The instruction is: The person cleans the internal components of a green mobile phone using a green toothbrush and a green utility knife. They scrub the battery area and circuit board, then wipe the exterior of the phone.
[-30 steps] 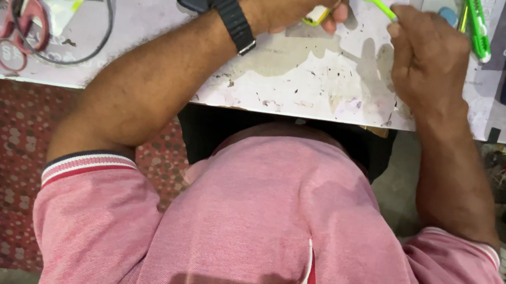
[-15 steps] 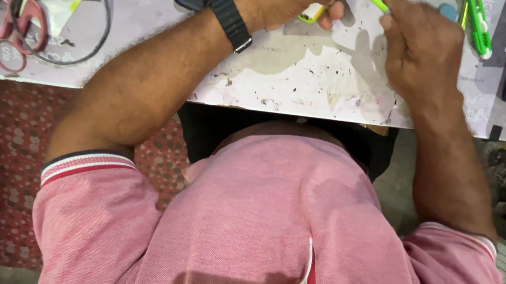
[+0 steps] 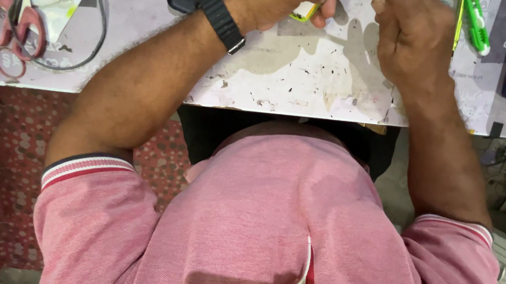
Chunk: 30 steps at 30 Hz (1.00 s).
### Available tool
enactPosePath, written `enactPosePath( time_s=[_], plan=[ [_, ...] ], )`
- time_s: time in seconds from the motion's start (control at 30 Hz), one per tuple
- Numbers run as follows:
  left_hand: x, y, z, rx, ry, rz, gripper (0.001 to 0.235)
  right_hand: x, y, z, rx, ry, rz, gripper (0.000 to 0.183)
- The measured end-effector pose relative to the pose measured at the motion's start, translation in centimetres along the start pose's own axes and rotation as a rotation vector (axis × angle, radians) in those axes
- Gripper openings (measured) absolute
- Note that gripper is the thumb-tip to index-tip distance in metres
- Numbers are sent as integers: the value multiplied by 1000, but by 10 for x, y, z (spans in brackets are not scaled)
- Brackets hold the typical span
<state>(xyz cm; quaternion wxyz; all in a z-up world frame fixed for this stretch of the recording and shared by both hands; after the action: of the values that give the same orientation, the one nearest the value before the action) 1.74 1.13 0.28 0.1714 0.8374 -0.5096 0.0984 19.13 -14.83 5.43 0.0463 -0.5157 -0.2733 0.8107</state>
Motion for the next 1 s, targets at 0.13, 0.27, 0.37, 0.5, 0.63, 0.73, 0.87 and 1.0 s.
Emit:
enactPosePath(
  time_s=[0.13, 0.27, 0.37, 0.5, 0.63, 0.73, 0.87, 1.0],
  plan=[
    [0, 0, -1, -12, 34, -13, 15, 4, -1, 0, -22, -60, 16, 21],
    [-2, -2, 2, -6, 21, -9, 16, 4, 1, 0, 16, -58, -6, 19],
    [-3, -2, 4, 26, -69, 6, 12, 6, 3, -1, 7, -76, 13, 20],
    [-4, -2, 3, 13, -31, -2, 14, 7, 1, -1, 9, -46, 18, 18],
    [-2, -3, 3, 9, -22, -14, 16, 2, 4, -2, 51, -90, -28, 16],
    [-3, 0, 3, 15, -55, -7, 16, 4, 5, -1, 4, -88, 13, 13],
    [-2, 1, 1, 24, -40, -2, 17, 3, 1, 1, 64, -84, 11, 15],
    [0, -1, 0, 10, -10, -5, 14, -1, -3, 3, -43, -19, 1, 19]
  ],
)
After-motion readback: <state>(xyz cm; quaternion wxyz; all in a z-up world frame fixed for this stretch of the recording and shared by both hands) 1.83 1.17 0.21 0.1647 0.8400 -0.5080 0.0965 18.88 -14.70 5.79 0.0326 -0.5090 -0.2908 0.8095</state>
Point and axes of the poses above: each hand's wrist, its own y-axis away from the middle knuckle, its own x-axis out of the palm, z = x × y, the point moved 2 cm from there along -y, towards the middle knuckle, and after that the axes turned 7 degrees about -x, right-handed, at the moved point
